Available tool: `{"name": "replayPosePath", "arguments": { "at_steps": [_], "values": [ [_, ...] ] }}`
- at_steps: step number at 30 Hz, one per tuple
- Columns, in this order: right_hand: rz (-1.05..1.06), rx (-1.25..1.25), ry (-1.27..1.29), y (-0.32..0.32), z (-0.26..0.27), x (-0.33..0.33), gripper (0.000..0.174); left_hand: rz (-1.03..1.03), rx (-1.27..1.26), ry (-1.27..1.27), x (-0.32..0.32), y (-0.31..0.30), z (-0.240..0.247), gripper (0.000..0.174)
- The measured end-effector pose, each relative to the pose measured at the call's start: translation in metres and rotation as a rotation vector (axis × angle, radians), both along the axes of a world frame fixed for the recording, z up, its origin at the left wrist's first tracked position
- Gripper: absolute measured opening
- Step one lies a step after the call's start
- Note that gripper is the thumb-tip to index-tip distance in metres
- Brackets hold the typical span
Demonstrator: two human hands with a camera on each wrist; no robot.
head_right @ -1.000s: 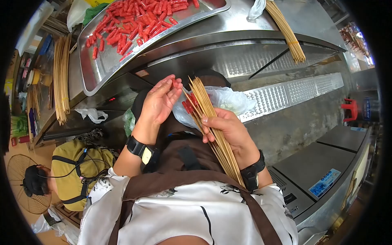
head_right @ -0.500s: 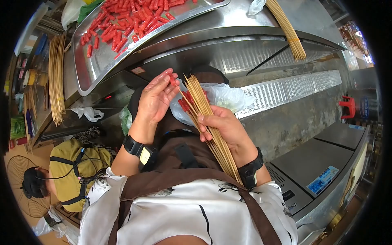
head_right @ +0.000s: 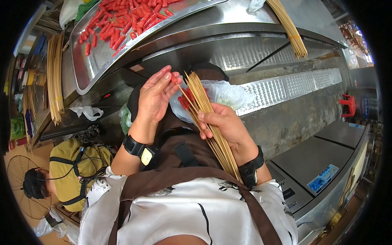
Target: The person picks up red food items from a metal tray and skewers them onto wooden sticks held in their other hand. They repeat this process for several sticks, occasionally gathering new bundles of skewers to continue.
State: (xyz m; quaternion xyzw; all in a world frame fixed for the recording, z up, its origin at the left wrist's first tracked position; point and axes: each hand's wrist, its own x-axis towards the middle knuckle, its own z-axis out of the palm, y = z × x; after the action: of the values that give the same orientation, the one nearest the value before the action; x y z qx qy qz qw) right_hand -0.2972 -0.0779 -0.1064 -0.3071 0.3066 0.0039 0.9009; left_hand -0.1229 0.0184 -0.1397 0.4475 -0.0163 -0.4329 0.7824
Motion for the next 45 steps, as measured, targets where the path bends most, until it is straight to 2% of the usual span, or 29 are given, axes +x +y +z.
{"name": "replayPosePath", "arguments": {
  "at_steps": [9, 18, 24, 37, 41, 43, 45],
  "values": [
    [-0.015, 0.013, 0.007, 0.001, 0.001, 0.000, 0.015, -0.015, 0.024, -0.138, -0.007, 0.005, 0.001, 0.028],
    [-0.023, 0.015, 0.017, 0.000, -0.001, 0.000, 0.014, -0.083, 0.034, -0.133, -0.013, 0.006, -0.002, 0.026],
    [-0.033, 0.011, 0.016, 0.001, -0.004, 0.001, 0.015, -0.028, 0.032, -0.131, -0.023, 0.006, -0.005, 0.026],
    [-0.027, -0.006, -0.003, 0.001, -0.005, 0.003, 0.022, -0.079, 0.041, -0.082, -0.017, 0.009, -0.014, 0.024],
    [-0.073, -0.144, 0.012, 0.003, 0.008, 0.000, 0.022, -0.176, 0.107, -0.213, -0.011, 0.013, -0.024, 0.021],
    [-0.030, -0.220, -0.064, 0.003, 0.004, -0.001, 0.020, -0.177, 0.170, -0.257, -0.014, 0.008, -0.022, 0.021],
    [0.039, -0.438, -0.081, 0.005, 0.009, -0.002, 0.018, -0.185, 0.184, -0.287, -0.015, 0.004, -0.018, 0.020]
  ]
}}
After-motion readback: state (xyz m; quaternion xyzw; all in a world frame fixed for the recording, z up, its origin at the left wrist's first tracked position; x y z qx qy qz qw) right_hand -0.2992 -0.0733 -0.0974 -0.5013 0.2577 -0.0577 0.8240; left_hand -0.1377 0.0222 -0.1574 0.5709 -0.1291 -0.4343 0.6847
